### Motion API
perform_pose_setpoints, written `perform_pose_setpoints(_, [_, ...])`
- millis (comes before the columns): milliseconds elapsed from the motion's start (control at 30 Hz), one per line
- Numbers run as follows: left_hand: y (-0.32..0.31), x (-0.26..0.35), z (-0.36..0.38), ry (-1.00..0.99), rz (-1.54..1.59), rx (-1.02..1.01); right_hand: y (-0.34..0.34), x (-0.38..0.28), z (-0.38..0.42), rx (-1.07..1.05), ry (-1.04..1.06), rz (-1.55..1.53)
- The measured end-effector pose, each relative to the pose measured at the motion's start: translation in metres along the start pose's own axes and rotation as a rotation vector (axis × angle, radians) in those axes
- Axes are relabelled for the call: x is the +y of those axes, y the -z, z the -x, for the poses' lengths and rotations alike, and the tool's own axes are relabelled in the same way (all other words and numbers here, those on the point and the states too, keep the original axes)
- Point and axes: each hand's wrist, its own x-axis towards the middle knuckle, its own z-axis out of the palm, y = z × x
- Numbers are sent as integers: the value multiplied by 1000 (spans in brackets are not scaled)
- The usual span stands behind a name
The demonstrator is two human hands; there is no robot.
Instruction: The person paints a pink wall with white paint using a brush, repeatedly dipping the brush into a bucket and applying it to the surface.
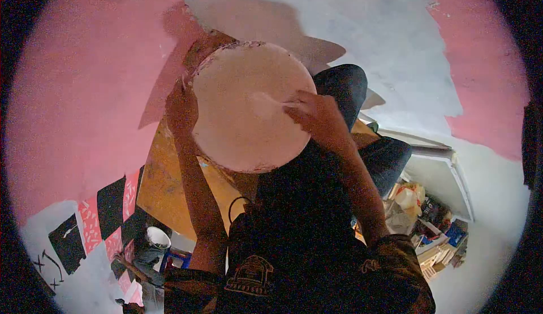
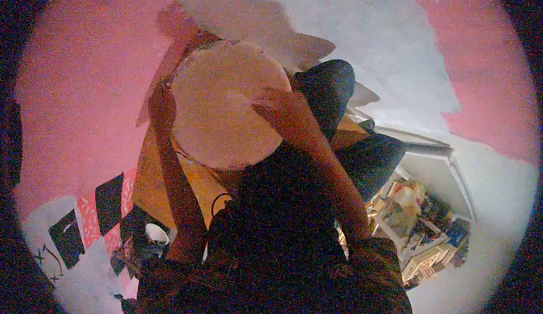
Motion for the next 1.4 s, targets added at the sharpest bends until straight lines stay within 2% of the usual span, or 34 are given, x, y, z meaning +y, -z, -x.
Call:
perform_pose_setpoints(33, [1,0,-1,24,13,-21,7,5,9,-9,11,16])
perform_pose_setpoints(133, [6,5,1,63,-3,-54,19,3,45,74,-669,-499])
perform_pose_setpoints(233, [11,18,1,97,19,-62,11,-4,79,232,-759,-844])
perform_pose_setpoints(333, [0,-6,0,-81,-47,-10,-9,-2,106,203,-654,-984])
perform_pose_setpoints(367, [-2,-7,0,-43,-60,-12,-17,1,113,166,-696,-1003])
perform_pose_setpoints(467, [3,2,2,15,-78,-10,-33,1,120,219,-619,-917])
perform_pose_setpoints(500, [5,4,2,-2,-64,-5,-35,-1,117,278,-573,-751])
perform_pose_setpoints(600, [9,11,0,18,-58,-9,-25,-9,115,119,-618,-354])
perform_pose_setpoints(633, [10,17,0,37,-61,-14,-21,-9,115,117,-600,-369])
perform_pose_setpoints(700, [8,14,1,-50,0,64,-14,-10,115,113,-565,-398])
perform_pose_setpoints(733, [6,16,0,-94,31,102,-11,-9,116,181,-497,-345])
perform_pose_setpoints(800, [11,34,-1,130,92,53,-10,-13,118,309,-372,-239])
perform_pose_setpoints(833, [16,46,1,240,118,21,-7,-18,120,265,-406,-205])
perform_pose_setpoints(900, [13,42,-1,228,215,42,3,-22,124,186,-472,-126])
perform_pose_setpoints(933, [10,40,-6,223,270,49,-1,-17,127,179,-426,-23])
perform_pose_setpoints(1033, [8,39,-24,8,173,95,-10,-5,131,124,-318,220])
perform_pose_setpoints(1100, [5,44,-31,28,169,76,-10,-13,130,68,-302,273])
perform_pose_setpoints(1200, [2,33,-41,78,109,22,-21,-10,133,211,-156,235])
perform_pose_setpoints(1233, [6,32,-44,99,83,3,-21,-11,134,191,-159,251])
perform_pose_setpoints(1300, [8,38,-44,56,57,20,-21,-13,135,149,-174,277])
perform_pose_setpoints(1400, [7,41,-49,-53,127,43,-20,-10,136,298,-16,249])
